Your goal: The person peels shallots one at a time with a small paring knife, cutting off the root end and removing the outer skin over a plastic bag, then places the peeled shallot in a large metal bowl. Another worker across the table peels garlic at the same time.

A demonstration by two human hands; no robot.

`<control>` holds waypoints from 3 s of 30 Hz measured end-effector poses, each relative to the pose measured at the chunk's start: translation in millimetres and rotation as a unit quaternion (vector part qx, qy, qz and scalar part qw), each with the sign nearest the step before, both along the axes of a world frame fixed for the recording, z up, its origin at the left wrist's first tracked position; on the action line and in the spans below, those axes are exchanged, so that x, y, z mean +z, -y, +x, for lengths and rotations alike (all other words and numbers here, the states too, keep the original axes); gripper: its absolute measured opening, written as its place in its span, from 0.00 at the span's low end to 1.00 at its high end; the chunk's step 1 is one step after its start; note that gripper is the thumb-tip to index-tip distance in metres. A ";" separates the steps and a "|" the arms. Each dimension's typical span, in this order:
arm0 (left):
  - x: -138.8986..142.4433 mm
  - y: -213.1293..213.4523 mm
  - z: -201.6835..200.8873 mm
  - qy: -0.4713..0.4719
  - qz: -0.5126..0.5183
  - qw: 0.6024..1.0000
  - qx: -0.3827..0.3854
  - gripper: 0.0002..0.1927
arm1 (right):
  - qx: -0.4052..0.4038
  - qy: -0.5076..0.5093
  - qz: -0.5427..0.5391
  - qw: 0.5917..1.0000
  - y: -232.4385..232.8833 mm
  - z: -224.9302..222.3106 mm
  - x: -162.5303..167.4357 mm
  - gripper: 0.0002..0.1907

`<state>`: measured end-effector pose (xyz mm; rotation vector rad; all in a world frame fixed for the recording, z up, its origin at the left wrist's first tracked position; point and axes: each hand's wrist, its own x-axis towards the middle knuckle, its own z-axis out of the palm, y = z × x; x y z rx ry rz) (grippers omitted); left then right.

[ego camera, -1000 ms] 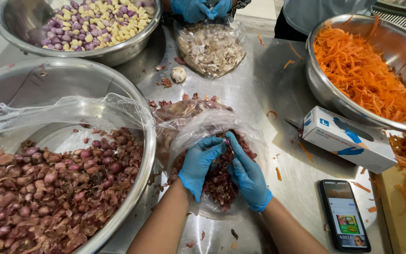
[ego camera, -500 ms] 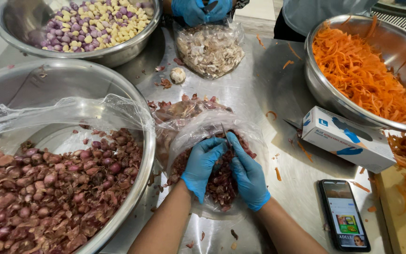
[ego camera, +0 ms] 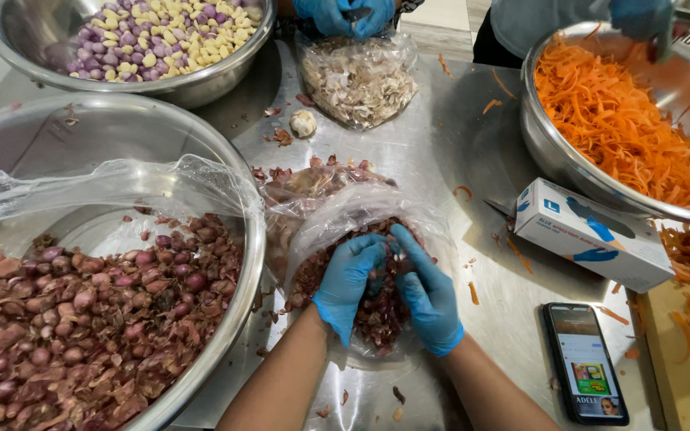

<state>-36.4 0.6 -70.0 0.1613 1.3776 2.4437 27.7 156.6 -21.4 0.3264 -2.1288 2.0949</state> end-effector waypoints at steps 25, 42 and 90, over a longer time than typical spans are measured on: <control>16.8 -3.6 13.0 -0.093 -0.016 0.991 -0.098 0.09 | -0.141 0.077 -0.085 0.983 -8.1 -4.9 -37.3 0.04; 16.3 -1.7 9.7 -0.012 0.083 0.989 -0.123 0.12 | -0.118 -0.058 0.036 0.991 4.2 -0.3 4.5 0.17; 20.4 3.8 10.5 -0.161 -0.102 0.977 -0.091 0.08 | -0.059 0.166 -0.138 0.975 -17.4 -14.5 -25.9 0.04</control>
